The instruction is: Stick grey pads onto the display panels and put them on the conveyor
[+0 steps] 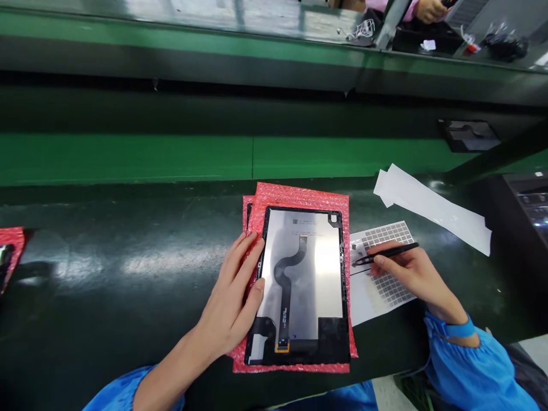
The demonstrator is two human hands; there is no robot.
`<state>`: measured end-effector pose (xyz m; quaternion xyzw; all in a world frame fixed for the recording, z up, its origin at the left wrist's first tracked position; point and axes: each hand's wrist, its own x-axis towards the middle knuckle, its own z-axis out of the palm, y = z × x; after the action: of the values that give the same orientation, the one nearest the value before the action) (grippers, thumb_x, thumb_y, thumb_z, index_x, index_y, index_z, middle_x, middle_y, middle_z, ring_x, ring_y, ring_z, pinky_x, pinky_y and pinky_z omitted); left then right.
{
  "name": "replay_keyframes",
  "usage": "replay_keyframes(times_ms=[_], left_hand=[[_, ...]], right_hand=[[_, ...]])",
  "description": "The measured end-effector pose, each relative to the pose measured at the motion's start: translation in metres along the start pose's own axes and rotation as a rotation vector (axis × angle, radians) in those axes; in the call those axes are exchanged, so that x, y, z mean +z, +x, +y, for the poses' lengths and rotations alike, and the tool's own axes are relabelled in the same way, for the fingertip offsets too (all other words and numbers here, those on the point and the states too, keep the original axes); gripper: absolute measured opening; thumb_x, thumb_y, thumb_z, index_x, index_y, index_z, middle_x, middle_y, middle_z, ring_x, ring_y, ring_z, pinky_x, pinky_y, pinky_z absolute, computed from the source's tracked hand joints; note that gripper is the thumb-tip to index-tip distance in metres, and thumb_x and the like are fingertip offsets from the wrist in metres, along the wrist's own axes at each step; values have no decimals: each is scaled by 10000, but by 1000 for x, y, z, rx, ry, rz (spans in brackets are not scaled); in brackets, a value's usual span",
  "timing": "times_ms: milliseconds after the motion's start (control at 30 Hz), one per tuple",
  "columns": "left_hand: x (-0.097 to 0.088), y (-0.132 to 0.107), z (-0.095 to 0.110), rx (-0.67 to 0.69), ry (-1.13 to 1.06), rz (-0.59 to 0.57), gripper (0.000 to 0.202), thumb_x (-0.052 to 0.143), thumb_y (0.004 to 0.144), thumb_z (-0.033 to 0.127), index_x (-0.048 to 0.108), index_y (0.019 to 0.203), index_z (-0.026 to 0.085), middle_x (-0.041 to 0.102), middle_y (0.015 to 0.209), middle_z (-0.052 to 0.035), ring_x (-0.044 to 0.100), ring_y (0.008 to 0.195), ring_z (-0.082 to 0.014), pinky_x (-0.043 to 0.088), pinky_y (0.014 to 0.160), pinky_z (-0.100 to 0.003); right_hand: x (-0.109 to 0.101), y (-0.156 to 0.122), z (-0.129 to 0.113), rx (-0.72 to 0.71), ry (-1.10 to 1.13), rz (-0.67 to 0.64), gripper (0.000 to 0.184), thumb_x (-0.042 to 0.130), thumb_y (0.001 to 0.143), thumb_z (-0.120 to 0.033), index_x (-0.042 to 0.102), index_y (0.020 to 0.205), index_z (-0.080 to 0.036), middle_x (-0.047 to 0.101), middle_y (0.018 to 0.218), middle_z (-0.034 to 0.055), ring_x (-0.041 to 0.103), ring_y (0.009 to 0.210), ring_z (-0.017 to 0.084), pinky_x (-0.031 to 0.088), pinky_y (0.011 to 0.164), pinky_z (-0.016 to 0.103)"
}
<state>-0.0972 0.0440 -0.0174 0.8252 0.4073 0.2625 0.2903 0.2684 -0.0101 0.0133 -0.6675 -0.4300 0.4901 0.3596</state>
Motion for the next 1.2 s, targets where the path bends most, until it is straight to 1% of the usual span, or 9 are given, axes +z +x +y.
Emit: replay_keyframes(times_ms=[167, 300, 433, 533, 667, 767, 867, 1000, 1200], left_hand=[[-1, 0, -2, 7, 48, -4, 627, 409, 1088, 250, 242, 1685, 345, 337, 1697, -87, 279, 1596, -361, 355, 1282, -603], [-5, -1, 4, 30, 134, 22, 638, 432, 1062, 244, 267, 1674, 322, 429, 1619, -109, 318, 1573, -374, 402, 1246, -602], [-20, 11, 23, 78, 266, 119, 594, 527, 1006, 212, 404, 1584, 267, 494, 1500, -155, 363, 1530, -414, 440, 1186, -619], [-28, 27, 47, 184, 271, 148, 486, 589, 962, 141, 534, 1437, 229, 578, 1386, -148, 544, 1358, -346, 519, 1107, -515], [-8, 44, 79, 402, 200, -60, 267, 511, 1003, 168, 626, 1240, 126, 706, 981, -95, 677, 863, -227, 618, 826, -372], [21, 47, 93, 439, 337, -195, 337, 454, 1041, 265, 642, 1241, 69, 696, 897, -107, 683, 792, -268, 625, 700, -400], [40, 45, 98, 418, 426, -220, 404, 453, 1030, 279, 621, 1317, 49, 708, 961, -138, 710, 878, -317, 630, 702, -415], [39, 47, 96, 365, 387, -230, 391, 427, 1048, 264, 606, 1316, 44, 717, 985, -147, 722, 882, -307, 629, 723, -405], [21, 72, 88, -45, -158, -312, 211, 522, 1045, 258, 595, 1222, 171, 722, 910, -54, 703, 772, -190, 564, 613, -286]], right_hand=[[3, 0, 0, -78, -15, -1, 424, 807, 869, -617, 808, 888, -194, 757, 629, 48, 735, 571, 205, 616, 567, 286], [7, -2, -7, -142, 108, 135, 394, 839, 854, -580, 768, 786, -198, 711, 558, 24, 684, 473, 187, 602, 501, 287], [26, -1, -9, -133, 306, 253, 359, 882, 835, -516, 754, 762, -189, 704, 544, 12, 674, 431, 177, 617, 478, 289], [49, 1, -5, -92, 434, 276, 340, 900, 822, -494, 760, 790, -186, 732, 590, 19, 710, 475, 187, 642, 500, 298], [73, -1, 3, -62, 508, 304, 338, 892, 832, -502, 767, 831, -188, 773, 642, 35, 759, 544, 194, 672, 549, 291], [78, -10, 10, -32, 510, 354, 329, 887, 842, -495, 771, 859, -188, 785, 653, 41, 768, 530, 217, 685, 532, 314], [79, -20, 18, 4, 501, 377, 278, 872, 871, -456, 788, 909, -193, 808, 700, 55, 795, 577, 244, 711, 587, 352], [80, -28, 23, -3, 509, 381, 199, 861, 897, -396, 806, 960, -216, 822, 733, 50, 806, 613, 237, 716, 623, 352], [82, -32, 20, -39, 533, 349, 154, 853, 909, -371, 812, 973, -238, 820, 730, 50, 804, 606, 251, 718, 629, 398]])
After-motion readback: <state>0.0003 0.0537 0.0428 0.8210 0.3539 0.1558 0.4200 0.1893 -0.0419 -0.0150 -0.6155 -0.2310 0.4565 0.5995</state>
